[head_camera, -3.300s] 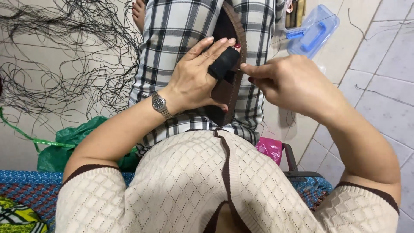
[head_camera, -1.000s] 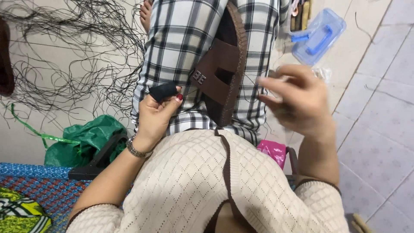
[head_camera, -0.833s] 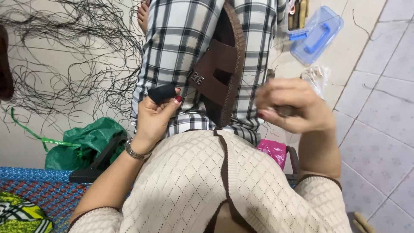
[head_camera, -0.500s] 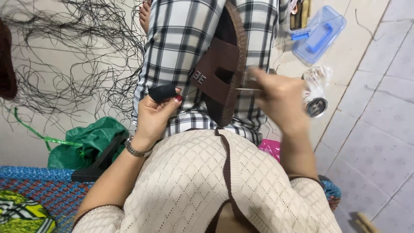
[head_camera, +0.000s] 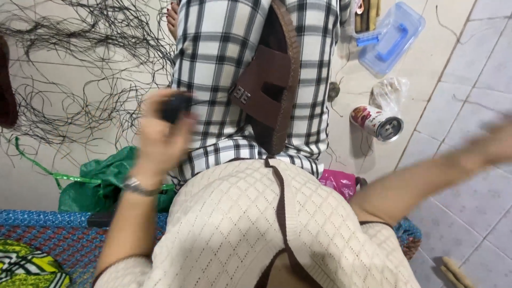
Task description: Hand-sewing a brown leather sandal strap using an awl and black thread while sitting on the floor.
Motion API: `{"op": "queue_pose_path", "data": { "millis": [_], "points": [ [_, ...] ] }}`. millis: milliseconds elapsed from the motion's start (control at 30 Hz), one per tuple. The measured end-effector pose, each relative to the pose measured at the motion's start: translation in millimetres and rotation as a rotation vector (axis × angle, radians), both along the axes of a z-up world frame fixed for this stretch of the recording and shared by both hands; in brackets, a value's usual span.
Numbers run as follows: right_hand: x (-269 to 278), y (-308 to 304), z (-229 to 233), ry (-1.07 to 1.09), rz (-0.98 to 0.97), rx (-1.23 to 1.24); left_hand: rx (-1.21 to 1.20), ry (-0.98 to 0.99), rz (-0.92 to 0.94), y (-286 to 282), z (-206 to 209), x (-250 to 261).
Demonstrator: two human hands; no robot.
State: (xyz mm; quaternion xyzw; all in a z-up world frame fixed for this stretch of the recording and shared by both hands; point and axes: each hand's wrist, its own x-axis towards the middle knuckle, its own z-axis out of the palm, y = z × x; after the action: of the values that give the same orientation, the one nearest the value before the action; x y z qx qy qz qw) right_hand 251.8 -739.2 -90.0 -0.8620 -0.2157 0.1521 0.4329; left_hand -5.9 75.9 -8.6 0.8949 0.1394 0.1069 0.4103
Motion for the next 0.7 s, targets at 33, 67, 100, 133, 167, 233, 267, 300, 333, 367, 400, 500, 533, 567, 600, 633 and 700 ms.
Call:
{"op": "queue_pose_path", "data": {
  "millis": [33, 67, 100, 133, 167, 233, 267, 300, 333, 367, 400, 500, 533, 567, 600, 633, 700],
  "points": [
    [-20, 112, 12, -0.005, 0.030, 0.065, -0.002, -0.054, -0.128, -23, -5, 8],
    [-16, 223, 66, -0.021, 0.061, 0.134, 0.001, -0.119, -0.256, -43, -11, 19],
    [-14, 313, 72, -0.038, 0.092, 0.203, 0.006, -0.124, -0.261, -41, -5, 14],
    [-26, 400, 91, -0.052, 0.125, 0.273, 0.042, 0.044, -0.225, -38, 1, 9],
    [-46, 480, 125, -0.067, 0.158, 0.343, 0.079, 0.212, -0.187, -35, 7, 4],
    [-52, 491, 123, -0.025, 0.196, 0.249, -0.290, 0.409, -0.276, -33, 45, 14],
    [-52, 497, 121, 0.005, 0.247, 0.154, -0.666, 0.581, -0.349, -33, 64, 21],
    [-51, 497, 111, 0.006, 0.253, 0.158, -0.664, 0.580, -0.342, -35, 65, 29],
    [-53, 497, 102, 0.123, 0.226, 0.355, -0.609, 0.465, -0.329, -37, 66, 36],
    [-56, 495, 93, 0.242, 0.195, 0.550, -0.552, 0.351, -0.316, -40, 68, 43],
    [-61, 496, 86, 0.240, 0.191, 0.544, -0.558, 0.350, -0.321, -42, 65, 49],
    [-63, 504, 77, 0.566, 0.118, 1.003, -0.380, -0.018, -0.289, -41, 43, 52],
    [-65, 510, 81, 0.572, 0.077, 1.011, 0.017, 0.001, -0.231, -36, 25, 35],
    [-68, 516, 85, 0.578, 0.036, 1.018, 0.414, 0.020, -0.168, -32, 6, 17],
    [-69, 522, 83, 0.582, 0.035, 1.024, 0.419, 0.025, -0.170, -34, -8, -2],
    [-70, 527, 81, 0.532, 0.032, 1.006, 0.265, 0.114, -0.213, -37, -22, -22],
    [-75, 535, 78, 0.482, 0.023, 0.983, 0.104, 0.205, -0.258, -45, -17, -38]
  ]
}}
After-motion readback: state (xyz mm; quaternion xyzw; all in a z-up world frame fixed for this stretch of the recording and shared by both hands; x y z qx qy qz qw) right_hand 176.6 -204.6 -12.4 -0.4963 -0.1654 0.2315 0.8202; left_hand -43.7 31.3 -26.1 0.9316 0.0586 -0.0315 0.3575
